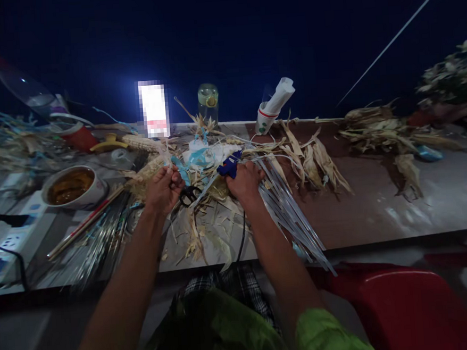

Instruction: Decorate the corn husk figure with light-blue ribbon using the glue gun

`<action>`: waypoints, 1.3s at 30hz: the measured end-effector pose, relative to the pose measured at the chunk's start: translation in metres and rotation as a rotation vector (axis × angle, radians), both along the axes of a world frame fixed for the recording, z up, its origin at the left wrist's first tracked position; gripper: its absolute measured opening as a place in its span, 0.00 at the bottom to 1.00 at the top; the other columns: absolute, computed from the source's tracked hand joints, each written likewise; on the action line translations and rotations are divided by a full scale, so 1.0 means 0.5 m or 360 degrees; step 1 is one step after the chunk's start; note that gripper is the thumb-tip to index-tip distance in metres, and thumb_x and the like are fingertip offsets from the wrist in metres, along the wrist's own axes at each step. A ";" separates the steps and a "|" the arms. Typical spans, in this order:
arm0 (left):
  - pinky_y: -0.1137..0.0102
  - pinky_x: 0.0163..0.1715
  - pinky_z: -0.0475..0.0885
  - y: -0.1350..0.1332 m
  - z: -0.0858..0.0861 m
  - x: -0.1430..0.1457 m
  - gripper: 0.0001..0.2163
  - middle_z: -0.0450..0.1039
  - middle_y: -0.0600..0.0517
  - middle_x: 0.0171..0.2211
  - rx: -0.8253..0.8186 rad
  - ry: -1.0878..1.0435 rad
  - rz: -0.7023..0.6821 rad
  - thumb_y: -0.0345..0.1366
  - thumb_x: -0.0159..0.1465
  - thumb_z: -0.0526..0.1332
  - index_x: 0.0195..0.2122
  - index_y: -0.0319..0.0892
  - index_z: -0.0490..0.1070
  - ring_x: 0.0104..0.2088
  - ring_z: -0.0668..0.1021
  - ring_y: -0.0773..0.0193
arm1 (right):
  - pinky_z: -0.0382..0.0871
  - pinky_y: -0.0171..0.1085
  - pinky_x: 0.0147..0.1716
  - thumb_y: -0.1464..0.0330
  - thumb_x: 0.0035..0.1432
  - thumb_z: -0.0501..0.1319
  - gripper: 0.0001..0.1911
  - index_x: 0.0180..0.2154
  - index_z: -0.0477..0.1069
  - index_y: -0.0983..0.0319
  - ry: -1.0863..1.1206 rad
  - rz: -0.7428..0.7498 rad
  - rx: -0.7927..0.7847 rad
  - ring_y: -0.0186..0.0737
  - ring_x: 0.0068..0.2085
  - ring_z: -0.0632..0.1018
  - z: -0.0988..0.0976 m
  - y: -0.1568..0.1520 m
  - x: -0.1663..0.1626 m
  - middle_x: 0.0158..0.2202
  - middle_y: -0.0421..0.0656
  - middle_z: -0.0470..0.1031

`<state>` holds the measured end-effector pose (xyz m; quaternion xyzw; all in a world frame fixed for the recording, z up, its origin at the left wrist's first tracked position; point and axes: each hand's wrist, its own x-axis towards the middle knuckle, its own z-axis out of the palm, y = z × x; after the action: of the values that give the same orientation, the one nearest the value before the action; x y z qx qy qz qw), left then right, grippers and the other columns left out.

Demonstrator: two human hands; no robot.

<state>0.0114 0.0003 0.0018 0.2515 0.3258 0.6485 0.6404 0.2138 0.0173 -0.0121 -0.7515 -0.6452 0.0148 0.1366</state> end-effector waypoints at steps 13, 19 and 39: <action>0.81 0.19 0.59 0.003 0.000 0.007 0.09 0.66 0.56 0.23 0.0011 0.0136 0.0138 0.31 0.54 0.64 0.24 0.39 0.63 0.20 0.66 0.77 | 0.56 0.54 0.49 0.56 0.47 0.60 0.26 0.47 0.69 0.62 0.0300 0.0064 0.0129 0.54 0.49 0.66 -0.005 0.004 0.026 0.46 0.52 0.67; 0.80 0.19 0.60 0.003 0.000 0.008 0.09 0.66 0.56 0.22 0.0053 0.0147 0.0106 0.31 0.53 0.65 0.24 0.39 0.63 0.20 0.65 0.77 | 0.60 0.48 0.49 0.61 0.53 0.54 0.22 0.49 0.66 0.64 0.0635 0.0000 0.0590 0.45 0.46 0.69 0.017 0.005 0.032 0.46 0.51 0.68; 0.81 0.17 0.57 0.009 0.006 -0.003 0.06 0.65 0.57 0.20 -0.0017 0.0088 0.0226 0.23 0.48 0.59 0.24 0.39 0.63 0.19 0.65 0.77 | 0.66 0.33 0.30 0.66 0.54 0.53 0.12 0.37 0.72 0.61 0.1504 0.0792 0.0078 0.31 0.26 0.70 0.087 -0.016 -0.153 0.27 0.38 0.72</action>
<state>0.0101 0.0046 0.0050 0.2422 0.3639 0.6832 0.5849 0.1375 0.0092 0.0315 -0.4838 -0.6724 0.3684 0.4221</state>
